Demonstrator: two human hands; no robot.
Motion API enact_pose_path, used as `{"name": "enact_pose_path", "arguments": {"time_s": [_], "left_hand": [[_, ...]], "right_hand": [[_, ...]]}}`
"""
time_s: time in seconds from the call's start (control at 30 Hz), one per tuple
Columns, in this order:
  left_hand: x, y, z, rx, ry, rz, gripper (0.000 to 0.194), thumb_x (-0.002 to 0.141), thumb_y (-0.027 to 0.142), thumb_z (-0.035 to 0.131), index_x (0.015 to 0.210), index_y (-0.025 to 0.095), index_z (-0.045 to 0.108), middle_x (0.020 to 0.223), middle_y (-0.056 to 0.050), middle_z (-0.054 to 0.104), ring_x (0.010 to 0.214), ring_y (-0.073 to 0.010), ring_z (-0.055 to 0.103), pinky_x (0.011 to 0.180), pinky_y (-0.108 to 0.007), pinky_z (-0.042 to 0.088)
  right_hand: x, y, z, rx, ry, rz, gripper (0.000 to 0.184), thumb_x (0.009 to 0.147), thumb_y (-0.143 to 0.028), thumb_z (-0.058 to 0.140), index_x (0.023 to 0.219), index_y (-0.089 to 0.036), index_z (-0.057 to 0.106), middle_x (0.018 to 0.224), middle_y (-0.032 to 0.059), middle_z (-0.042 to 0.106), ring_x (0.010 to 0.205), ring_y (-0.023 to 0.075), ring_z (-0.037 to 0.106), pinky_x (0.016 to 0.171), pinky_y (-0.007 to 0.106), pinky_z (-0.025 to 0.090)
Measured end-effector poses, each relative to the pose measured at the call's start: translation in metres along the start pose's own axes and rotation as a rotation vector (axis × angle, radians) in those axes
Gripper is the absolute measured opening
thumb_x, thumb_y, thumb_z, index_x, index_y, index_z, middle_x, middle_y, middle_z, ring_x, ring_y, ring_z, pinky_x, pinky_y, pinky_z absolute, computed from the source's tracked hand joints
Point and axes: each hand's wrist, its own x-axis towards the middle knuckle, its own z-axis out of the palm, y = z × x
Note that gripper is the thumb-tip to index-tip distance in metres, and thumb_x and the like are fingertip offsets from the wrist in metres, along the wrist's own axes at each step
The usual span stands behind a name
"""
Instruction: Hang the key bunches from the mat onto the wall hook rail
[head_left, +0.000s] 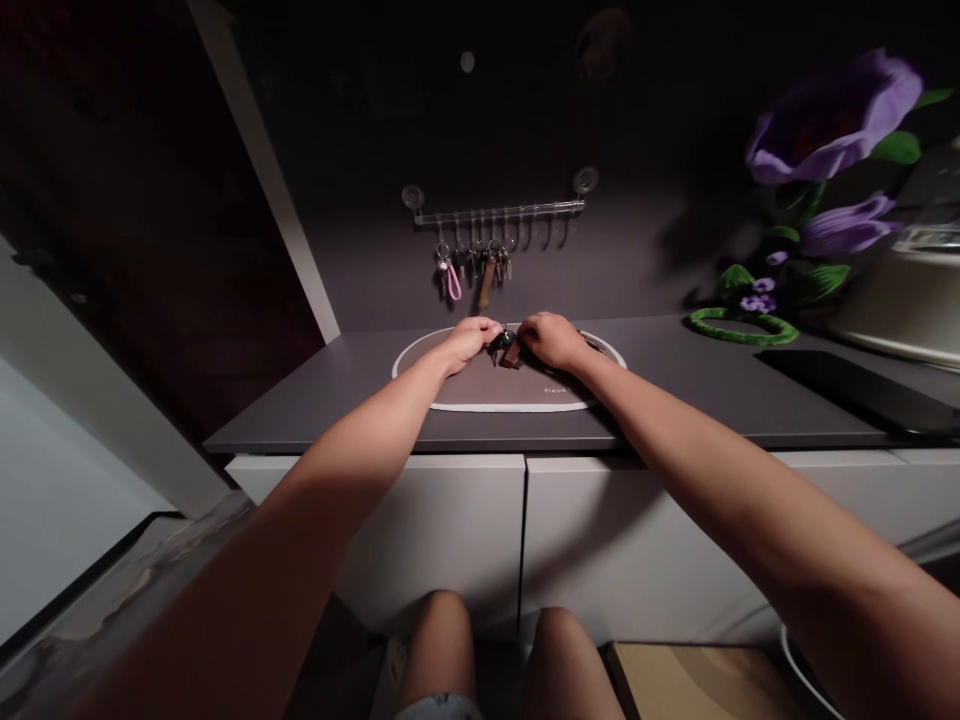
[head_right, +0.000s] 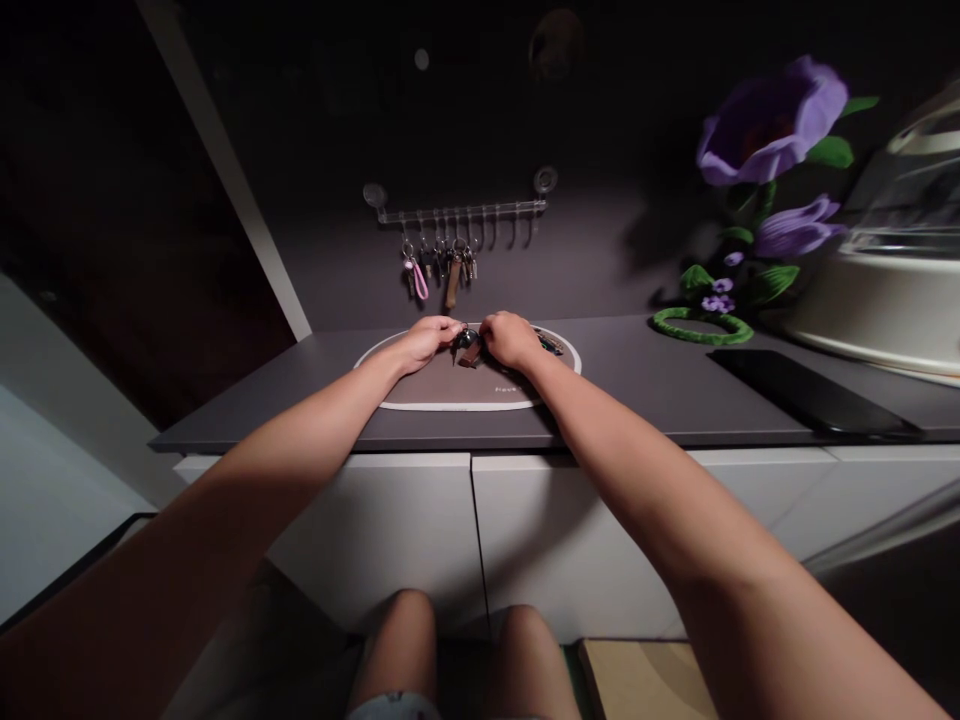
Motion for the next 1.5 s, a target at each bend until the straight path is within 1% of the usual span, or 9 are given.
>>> {"name": "enact_pose_path", "arguments": {"time_s": [0.23, 0.43, 0.57, 0.73, 0.9, 1.1, 1.3, 1.4, 1.5], "left_hand": [[-0.006, 0.011, -0.001, -0.309, -0.055, -0.064, 0.005, 0.075, 0.013, 0.057, 0.076, 0.010, 0.060, 0.080, -0.005, 0.064, 0.078, -0.0101, 0.057, 0.083, -0.028, 0.042], [-0.010, 0.018, -0.002, -0.445, -0.062, -0.069, 0.004, 0.077, 0.011, 0.055, 0.076, 0.009, 0.058, 0.083, -0.007, 0.064, 0.079, -0.0102, 0.058, 0.088, -0.034, 0.042], [-0.010, 0.020, -0.003, -0.498, -0.057, -0.075, 0.006, 0.080, 0.010, 0.051, 0.079, 0.009, 0.058, 0.080, -0.006, 0.064, 0.076, -0.0103, 0.059, 0.087, -0.035, 0.045], [-0.012, 0.024, -0.001, -0.536, -0.020, -0.056, 0.011, 0.083, 0.008, 0.046, 0.081, 0.008, 0.057, 0.078, -0.006, 0.065, 0.074, -0.0105, 0.060, 0.084, -0.033, 0.047], [-0.012, 0.025, 0.001, -0.543, -0.036, -0.036, 0.010, 0.083, 0.010, 0.048, 0.080, 0.008, 0.057, 0.079, -0.007, 0.065, 0.073, -0.0107, 0.061, 0.084, -0.033, 0.047], [-0.015, 0.027, 0.001, -0.593, -0.053, -0.016, 0.009, 0.083, 0.009, 0.047, 0.080, 0.009, 0.056, 0.081, -0.008, 0.067, 0.074, -0.0116, 0.062, 0.083, -0.033, 0.047], [-0.013, 0.029, 0.000, -0.646, -0.073, -0.073, 0.010, 0.080, 0.012, 0.049, 0.079, 0.008, 0.058, 0.082, -0.010, 0.067, 0.077, -0.0140, 0.062, 0.081, -0.033, 0.046], [-0.011, 0.027, -0.001, -0.697, -0.048, -0.108, 0.009, 0.078, 0.012, 0.050, 0.075, 0.009, 0.058, 0.077, -0.008, 0.066, 0.074, -0.0136, 0.062, 0.082, -0.034, 0.046], [-0.009, 0.024, -0.002, -0.737, -0.038, -0.128, 0.008, 0.077, 0.012, 0.049, 0.074, 0.010, 0.057, 0.073, -0.006, 0.065, 0.074, -0.0142, 0.061, 0.085, -0.038, 0.045]], "right_hand": [[-0.001, -0.005, -0.003, 0.040, 0.007, -0.072, 0.025, 0.074, -0.013, 0.048, 0.092, -0.016, 0.066, 0.093, 0.0091, 0.064, 0.086, 0.0183, 0.056, 0.076, 0.024, 0.037], [-0.004, -0.011, -0.007, 0.125, 0.138, -0.079, 0.023, 0.075, -0.016, 0.045, 0.091, -0.014, 0.062, 0.091, 0.0081, 0.060, 0.084, 0.0166, 0.052, 0.075, 0.024, 0.037], [-0.007, -0.016, -0.011, 0.193, 0.206, -0.117, 0.021, 0.078, -0.021, 0.043, 0.089, -0.014, 0.060, 0.088, 0.0072, 0.058, 0.082, 0.0165, 0.049, 0.075, 0.025, 0.036], [-0.010, -0.021, -0.014, 0.255, 0.203, -0.132, 0.021, 0.080, -0.029, 0.044, 0.083, -0.014, 0.059, 0.086, 0.0065, 0.055, 0.080, 0.0153, 0.048, 0.075, 0.026, 0.036], [-0.010, -0.021, -0.013, 0.319, 0.192, -0.126, 0.016, 0.076, -0.027, 0.050, 0.082, -0.015, 0.059, 0.085, 0.0053, 0.052, 0.081, 0.0148, 0.049, 0.076, 0.025, 0.037], [-0.007, -0.018, -0.009, 0.394, 0.190, -0.103, 0.012, 0.073, -0.023, 0.052, 0.077, -0.015, 0.060, 0.083, 0.0048, 0.053, 0.081, 0.0145, 0.049, 0.076, 0.026, 0.037], [-0.003, -0.015, -0.007, 0.480, 0.245, -0.060, 0.010, 0.071, -0.024, 0.053, 0.072, -0.016, 0.059, 0.079, 0.0034, 0.054, 0.079, 0.0144, 0.049, 0.076, 0.027, 0.038], [-0.002, -0.014, -0.007, 0.513, 0.279, -0.083, 0.010, 0.072, -0.025, 0.053, 0.071, -0.016, 0.058, 0.079, 0.0036, 0.054, 0.079, 0.0149, 0.049, 0.076, 0.029, 0.038], [0.000, -0.012, -0.007, 0.536, 0.314, -0.115, 0.010, 0.073, -0.025, 0.053, 0.071, -0.017, 0.058, 0.080, 0.0042, 0.055, 0.081, 0.0157, 0.049, 0.077, 0.030, 0.038]]}}
